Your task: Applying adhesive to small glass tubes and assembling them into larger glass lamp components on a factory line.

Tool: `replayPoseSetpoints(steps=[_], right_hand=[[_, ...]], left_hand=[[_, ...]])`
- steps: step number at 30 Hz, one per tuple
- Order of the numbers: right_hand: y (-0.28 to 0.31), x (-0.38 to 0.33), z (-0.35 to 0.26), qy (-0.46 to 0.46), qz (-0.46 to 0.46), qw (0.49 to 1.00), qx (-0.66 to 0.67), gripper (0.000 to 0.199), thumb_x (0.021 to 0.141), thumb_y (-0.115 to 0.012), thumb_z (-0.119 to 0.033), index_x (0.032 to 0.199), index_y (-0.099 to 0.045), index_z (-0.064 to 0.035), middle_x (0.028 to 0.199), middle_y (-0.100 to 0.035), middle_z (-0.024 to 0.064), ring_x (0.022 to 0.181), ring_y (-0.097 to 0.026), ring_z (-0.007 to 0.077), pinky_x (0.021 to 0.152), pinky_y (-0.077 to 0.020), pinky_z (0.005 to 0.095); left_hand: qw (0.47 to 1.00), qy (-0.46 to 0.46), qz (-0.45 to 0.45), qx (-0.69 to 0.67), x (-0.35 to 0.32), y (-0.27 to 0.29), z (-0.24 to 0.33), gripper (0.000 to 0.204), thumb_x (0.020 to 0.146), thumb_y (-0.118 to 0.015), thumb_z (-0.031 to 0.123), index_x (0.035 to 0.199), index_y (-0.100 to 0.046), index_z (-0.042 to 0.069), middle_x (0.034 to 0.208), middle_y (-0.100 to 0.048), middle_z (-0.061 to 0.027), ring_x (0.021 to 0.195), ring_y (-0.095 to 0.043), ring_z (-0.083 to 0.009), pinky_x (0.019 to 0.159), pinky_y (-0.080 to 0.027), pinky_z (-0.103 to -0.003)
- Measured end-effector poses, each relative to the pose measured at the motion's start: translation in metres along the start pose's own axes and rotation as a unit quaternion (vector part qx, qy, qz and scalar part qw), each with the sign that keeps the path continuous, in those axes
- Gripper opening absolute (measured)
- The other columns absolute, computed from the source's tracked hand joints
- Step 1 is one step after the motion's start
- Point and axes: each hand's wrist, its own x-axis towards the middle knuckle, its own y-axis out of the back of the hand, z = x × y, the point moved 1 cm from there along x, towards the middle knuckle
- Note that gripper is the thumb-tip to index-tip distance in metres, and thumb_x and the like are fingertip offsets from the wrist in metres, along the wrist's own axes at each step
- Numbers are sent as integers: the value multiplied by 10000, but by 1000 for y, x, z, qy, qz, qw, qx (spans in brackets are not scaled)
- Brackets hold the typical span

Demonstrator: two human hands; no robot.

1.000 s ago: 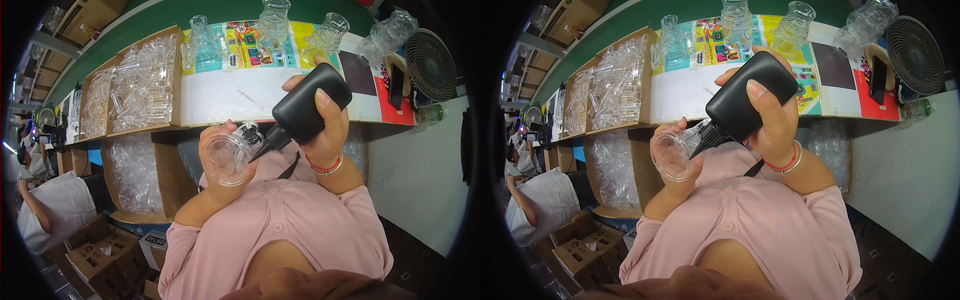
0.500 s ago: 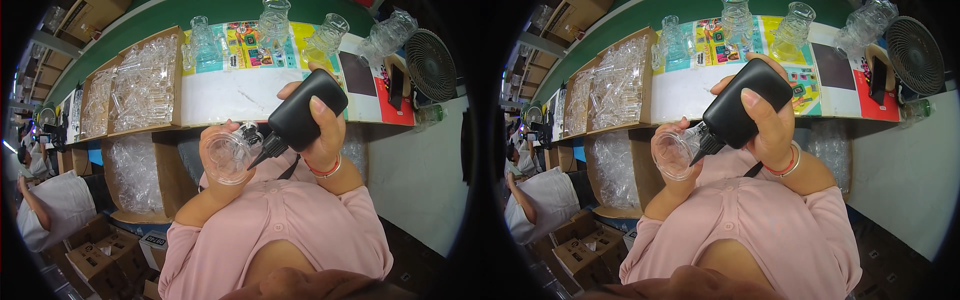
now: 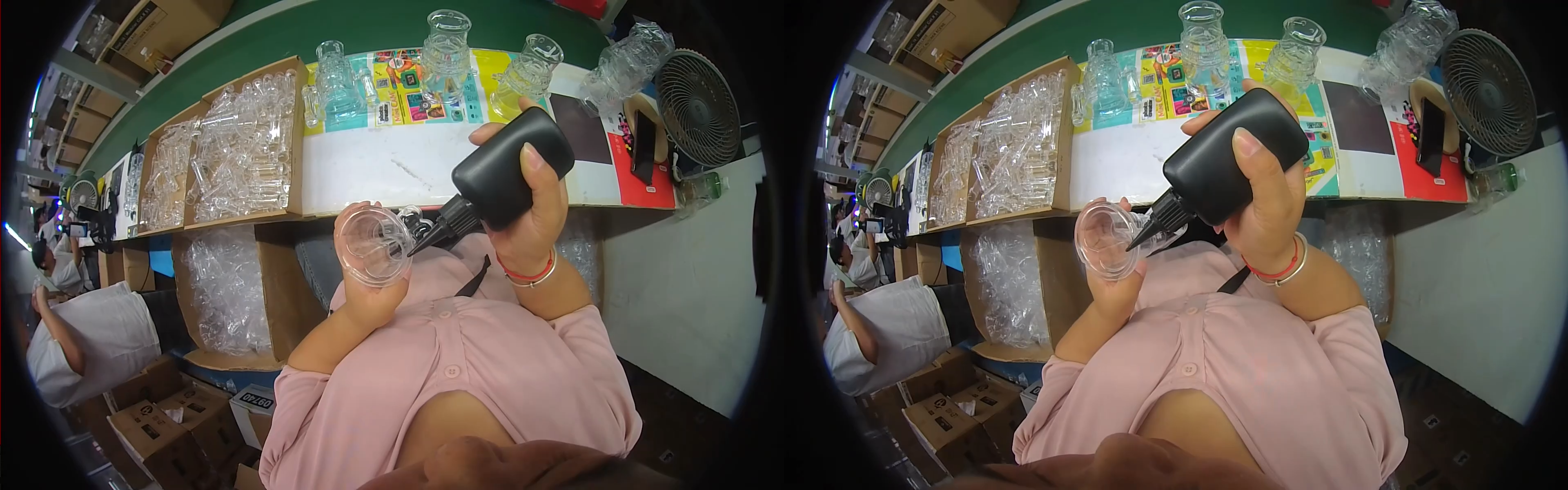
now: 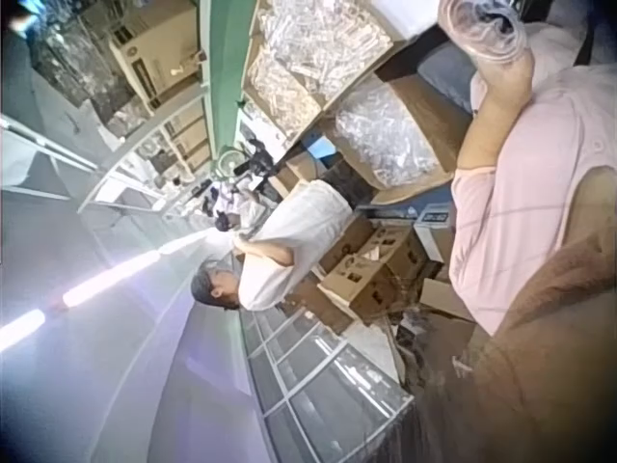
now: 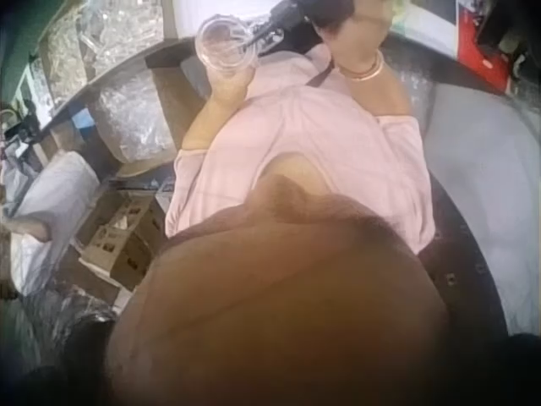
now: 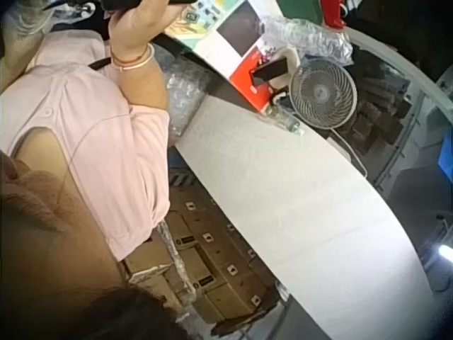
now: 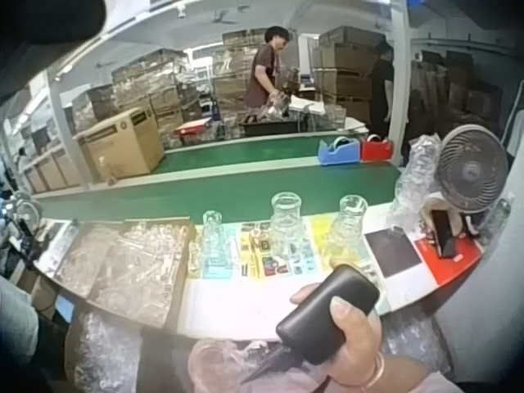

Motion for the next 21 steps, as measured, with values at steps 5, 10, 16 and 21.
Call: replayPoseSetpoints(steps=[5, 10, 16, 21], right_hand=[[1, 4, -2, 15, 4, 1000, 15, 578, 852, -551, -224, 1330, -312, -3, 983, -623, 228, 677, -643, 205, 480, -516, 260], [2, 5, -4, 15, 0, 1000, 18, 561, 852, -547, -214, 1318, -320, -1, 989, -623, 230, 693, -648, 207, 483, -518, 261], [1, 5, -5, 11, -7, 1000, 17, 559, 850, -551, -198, 1317, -318, 2, 985, -622, 227, 705, -645, 205, 509, -529, 267], [1, 5, -3, 10, -14, 1000, 17, 550, 850, -548, -181, 1312, -317, 6, 978, -621, 229, 710, -641, 204, 537, -538, 273]], left_hand=[[999, -33, -18, 29, 1, -1, -1, 877, 668, -727, 24, 1388, -229, 53, 1360, -323, -103, 1296, -388, -305, 1084, -290, -431], [975, -150, -29, 164, 4, 1, -1, 850, 620, -685, -27, 1345, -247, 34, 1295, -351, -130, 1273, -418, -317, 1068, -309, -427], [968, -158, -31, 190, 4, 1, 0, 850, 576, -653, -44, 1325, -256, 28, 1273, -358, -141, 1264, -430, -318, 1060, -316, -425], [973, -145, -30, 177, 4, 1, 3, 849, 575, -645, -43, 1325, -255, 24, 1263, -373, -141, 1259, -436, -319, 1060, -318, -427]])
